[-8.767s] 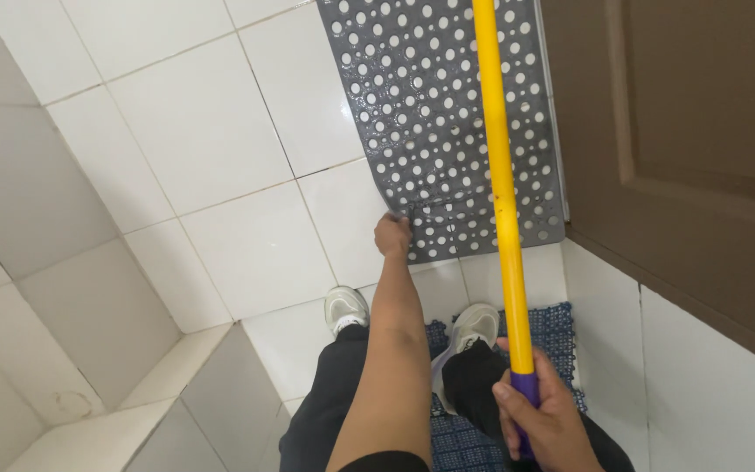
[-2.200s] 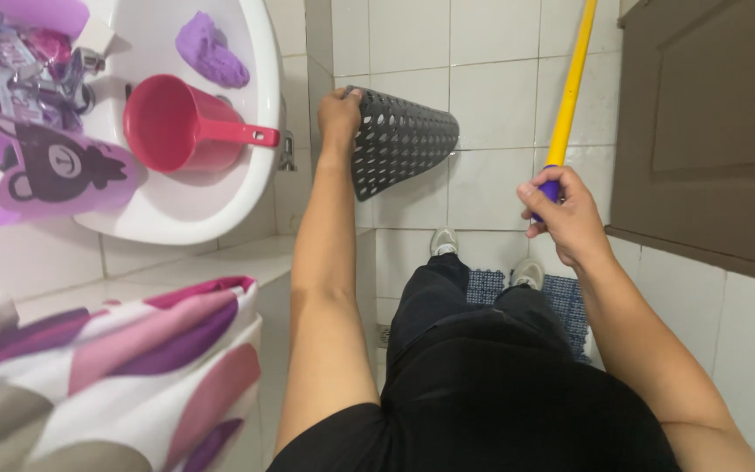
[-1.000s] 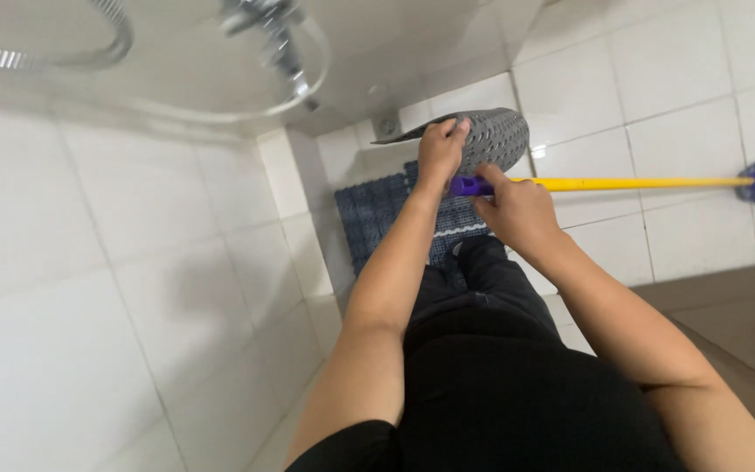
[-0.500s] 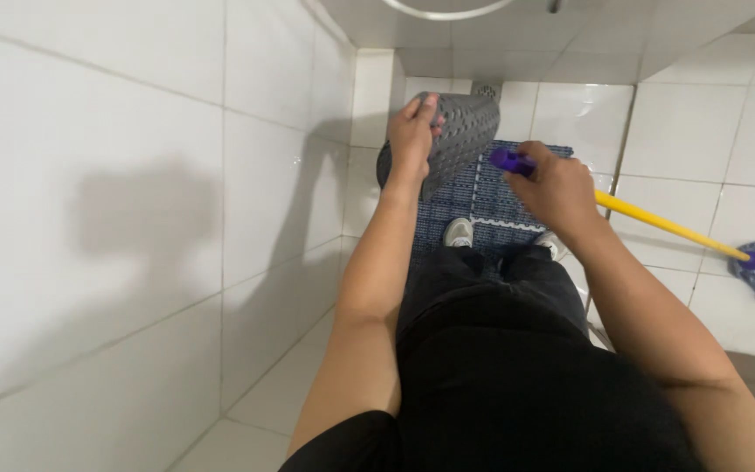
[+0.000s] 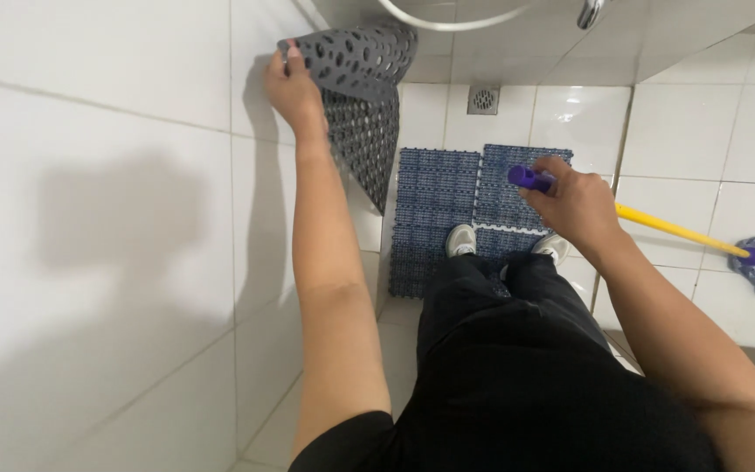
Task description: Mopping the tiled floor of a bathroom and moving bath mats.
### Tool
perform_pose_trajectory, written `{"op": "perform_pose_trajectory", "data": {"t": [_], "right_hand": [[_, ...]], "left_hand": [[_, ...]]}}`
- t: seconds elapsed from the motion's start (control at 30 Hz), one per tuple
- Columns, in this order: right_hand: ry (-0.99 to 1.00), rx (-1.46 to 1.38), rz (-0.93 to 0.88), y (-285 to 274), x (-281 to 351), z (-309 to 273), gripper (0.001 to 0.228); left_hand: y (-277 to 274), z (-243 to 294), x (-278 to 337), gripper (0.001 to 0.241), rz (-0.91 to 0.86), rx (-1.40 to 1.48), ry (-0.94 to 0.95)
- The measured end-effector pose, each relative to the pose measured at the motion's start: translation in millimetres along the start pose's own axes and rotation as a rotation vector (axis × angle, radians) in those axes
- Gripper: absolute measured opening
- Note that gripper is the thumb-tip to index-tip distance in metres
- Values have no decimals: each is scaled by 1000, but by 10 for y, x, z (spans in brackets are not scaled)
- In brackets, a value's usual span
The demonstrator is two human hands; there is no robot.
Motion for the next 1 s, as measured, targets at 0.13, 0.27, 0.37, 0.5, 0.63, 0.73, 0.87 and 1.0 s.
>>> {"op": "perform_pose_trajectory", "data": {"t": [0.13, 0.27, 0.37, 0.5, 0.63, 0.73, 0.87, 1.0], "right_hand": [[80, -44, -80, 0, -73, -101, 43], [119, -59, -119, -17, -144, -132, 41], [157, -118, -138, -28, -167, -169, 40], [203, -135, -172, 27, -216, -204, 41], [191, -155, -191, 114, -222, -184, 43], [128, -75, -161, 181, -241, -129, 43], [24, 65, -89, 224, -222, -79, 42], [8, 59, -78, 261, -220, -78, 42]], "left_hand": [[-204, -747, -178, 34, 196, -191, -173], [-353, -1252, -77, 38, 298, -221, -328], [-495, -1309, 74, 37, 385, -128, -463], [-683, -1392, 166, 35, 341, -470, -463], [-742, -1360, 333, 35, 306, -735, -462], [-745, -1298, 482, 34, 361, -780, -539], [-976, -1636, 764, 32, 394, -715, -621], [-1183, -2307, 953, 35, 514, -353, -689]]}}
Point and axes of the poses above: each hand's wrist, its own x-axis away from the middle knuckle, its own y-axis out of the palm, z = x × y, the point moved 1 cm from there along -x, towards the middle knuckle, and after that the axes turned 2 degrees about x, right-handed, at the moved point
